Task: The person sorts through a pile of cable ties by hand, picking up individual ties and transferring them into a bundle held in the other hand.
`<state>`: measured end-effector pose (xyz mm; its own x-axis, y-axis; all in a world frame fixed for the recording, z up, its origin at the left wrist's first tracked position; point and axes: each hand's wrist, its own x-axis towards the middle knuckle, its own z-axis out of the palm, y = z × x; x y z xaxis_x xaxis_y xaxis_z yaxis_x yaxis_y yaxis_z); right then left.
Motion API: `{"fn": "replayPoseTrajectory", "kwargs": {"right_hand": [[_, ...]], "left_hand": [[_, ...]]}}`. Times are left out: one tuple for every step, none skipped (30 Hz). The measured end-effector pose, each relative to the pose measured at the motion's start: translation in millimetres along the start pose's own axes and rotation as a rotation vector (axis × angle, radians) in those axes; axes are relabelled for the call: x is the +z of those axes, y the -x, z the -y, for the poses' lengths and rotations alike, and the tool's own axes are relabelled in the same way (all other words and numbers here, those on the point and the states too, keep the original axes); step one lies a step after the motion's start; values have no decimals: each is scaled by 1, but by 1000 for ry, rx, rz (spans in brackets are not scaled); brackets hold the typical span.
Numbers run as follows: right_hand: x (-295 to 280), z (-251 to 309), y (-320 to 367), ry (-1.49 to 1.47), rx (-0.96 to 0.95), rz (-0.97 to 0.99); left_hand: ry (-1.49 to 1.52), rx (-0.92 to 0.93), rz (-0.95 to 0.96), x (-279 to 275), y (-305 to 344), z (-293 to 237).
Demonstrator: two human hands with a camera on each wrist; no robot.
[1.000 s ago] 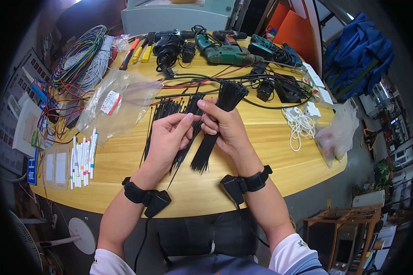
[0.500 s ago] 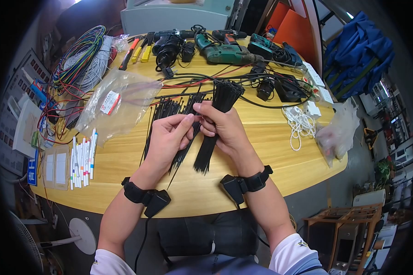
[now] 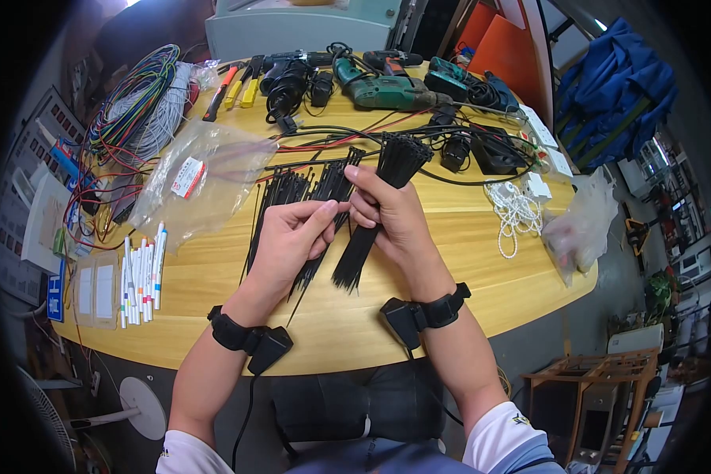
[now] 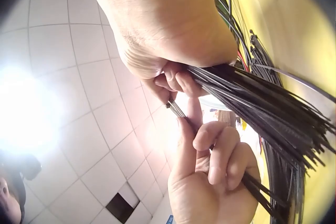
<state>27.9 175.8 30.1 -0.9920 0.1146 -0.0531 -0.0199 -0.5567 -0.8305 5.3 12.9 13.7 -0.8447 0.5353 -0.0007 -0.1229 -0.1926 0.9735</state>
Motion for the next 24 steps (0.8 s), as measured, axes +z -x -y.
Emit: {"fn": "replayPoseTrajectory", "kwargs": {"right_hand": [[-1,0,0,-3,-5,10],[-1,0,0,-7,-9,21],[-2,1,0,-9,-17,22],[-1,2,0,-12,-24,22],[-1,2,-1,-15,-30,24],[-2,2,-1,-23,-30,28],[-3,1,-2,-31,-29,33],[-4,0,-2,-39,-28,38],[-4,1,-2,-36,-24,46],[-4,1,-2,-33,-20,54],[-4,2,-2,-30,-16,61],[-4,1,-2,-24,-14,65],[-5,0,-1,-19,-13,69],[-5,0,-1,-13,-12,73],[-5,0,-2,-18,-11,72],[-5,0,-2,-22,-11,70],[-5,0,-2,-26,-11,69],[-4,0,-1,-23,-18,73],[-4,0,-1,-19,-24,76],[-4,0,-1,-15,-30,81],[-3,0,0,6,-14,77],[-1,1,0,27,1,74],[0,1,1,48,17,70],[1,1,1,62,29,77]], "left_hand": [[-4,3,4,0,0,0],[-6,-10,14,-1,0,0],[-8,-23,24,-1,0,0],[-10,-37,34,-2,0,0],[-3,-28,24,-1,1,-1],[4,-18,15,1,2,-2],[12,-9,5,3,2,-4],[16,8,6,1,2,-2],[20,24,7,-1,1,2],[24,41,8,-2,0,3],[28,42,-5,-1,1,2],[32,44,-18,1,1,-1],[36,45,-31,2,2,-2],[37,47,-30,2,2,-2],[38,49,-30,1,1,-1],[39,51,-30,1,1,0],[33,59,-23,0,0,2],[28,66,-17,-1,0,4],[22,73,-11,-2,0,5],[24,77,-28,-1,0,4],[26,80,-44,1,1,2],[28,83,-61,3,2,0],[12,76,-59,3,3,-2],[-5,69,-58,3,3,-4]]}}
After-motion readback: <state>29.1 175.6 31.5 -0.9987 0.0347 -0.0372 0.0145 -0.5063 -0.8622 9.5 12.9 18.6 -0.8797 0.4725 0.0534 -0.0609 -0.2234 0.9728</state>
